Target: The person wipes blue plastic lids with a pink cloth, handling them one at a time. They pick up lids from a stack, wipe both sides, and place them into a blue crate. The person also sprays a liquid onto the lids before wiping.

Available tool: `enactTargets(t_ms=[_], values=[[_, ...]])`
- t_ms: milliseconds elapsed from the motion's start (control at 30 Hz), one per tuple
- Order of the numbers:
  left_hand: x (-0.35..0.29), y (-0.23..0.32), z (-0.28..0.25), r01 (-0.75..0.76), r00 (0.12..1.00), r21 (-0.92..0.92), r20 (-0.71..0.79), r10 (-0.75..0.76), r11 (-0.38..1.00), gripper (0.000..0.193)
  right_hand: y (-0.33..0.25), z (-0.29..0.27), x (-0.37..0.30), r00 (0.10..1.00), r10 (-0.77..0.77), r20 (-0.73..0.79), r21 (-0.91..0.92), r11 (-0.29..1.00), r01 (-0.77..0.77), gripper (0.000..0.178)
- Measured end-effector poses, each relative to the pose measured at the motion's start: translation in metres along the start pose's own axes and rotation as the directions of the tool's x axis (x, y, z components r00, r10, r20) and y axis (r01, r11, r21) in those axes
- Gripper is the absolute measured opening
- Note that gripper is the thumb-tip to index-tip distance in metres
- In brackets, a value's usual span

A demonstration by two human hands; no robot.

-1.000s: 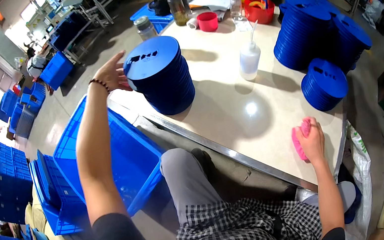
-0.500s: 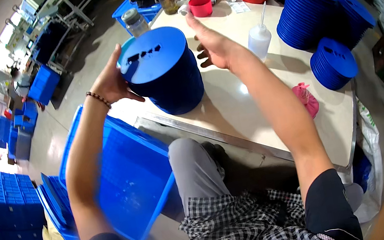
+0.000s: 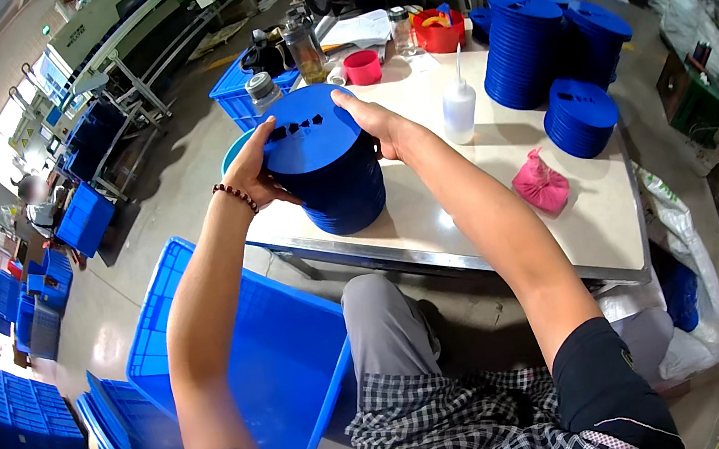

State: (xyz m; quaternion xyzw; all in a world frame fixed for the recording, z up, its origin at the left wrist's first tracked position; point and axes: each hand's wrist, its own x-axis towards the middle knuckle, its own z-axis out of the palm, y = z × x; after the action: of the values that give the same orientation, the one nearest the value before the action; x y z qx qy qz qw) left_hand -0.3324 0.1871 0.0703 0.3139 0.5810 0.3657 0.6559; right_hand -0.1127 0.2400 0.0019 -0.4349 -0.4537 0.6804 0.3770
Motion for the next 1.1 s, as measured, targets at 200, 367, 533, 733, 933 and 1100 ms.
enactTargets(t_ms=[200, 367, 533, 733, 933, 1100], values=[[-0.022, -0.013, 0.034, -0.296, 0.955, 0.053, 0.04, 0.295, 0.954, 0.082, -0.025, -0.011, -0.105, 0.936, -0.347, -0.061, 0.077, 0.933, 0.351, 0.076], [-0.033, -0.1, 0.107, -0.709, 0.659, -0.133, 0.225, 0.717, 0.693, 0.087, 0.038, -0.072, -0.182, 0.804, -0.567, -0.18, 0.059, 0.81, 0.584, 0.117], [0.027, -0.201, 0.129, -0.874, 0.419, -0.093, 0.351, 0.837, 0.476, 0.126, 0.134, -0.12, -0.202, 0.539, -0.822, -0.186, -0.343, 0.568, 0.748, 0.127], [0.061, -0.251, 0.111, -0.882, 0.366, 0.01, 0.645, 0.671, 0.472, 0.155, 0.22, -0.161, -0.222, 0.631, -0.775, 0.011, -0.697, 0.446, 0.561, 0.136], [0.059, -0.248, 0.113, -0.78, 0.499, 0.083, 0.681, 0.536, 0.62, 0.155, 0.231, -0.159, -0.223, 0.576, -0.817, -0.004, -0.696, 0.416, 0.585, 0.133], [0.055, -0.248, 0.105, -0.789, 0.474, 0.059, 0.691, 0.545, 0.612, 0.15, 0.218, -0.149, -0.23, 0.683, -0.728, 0.047, -0.832, 0.35, 0.431, 0.126]])
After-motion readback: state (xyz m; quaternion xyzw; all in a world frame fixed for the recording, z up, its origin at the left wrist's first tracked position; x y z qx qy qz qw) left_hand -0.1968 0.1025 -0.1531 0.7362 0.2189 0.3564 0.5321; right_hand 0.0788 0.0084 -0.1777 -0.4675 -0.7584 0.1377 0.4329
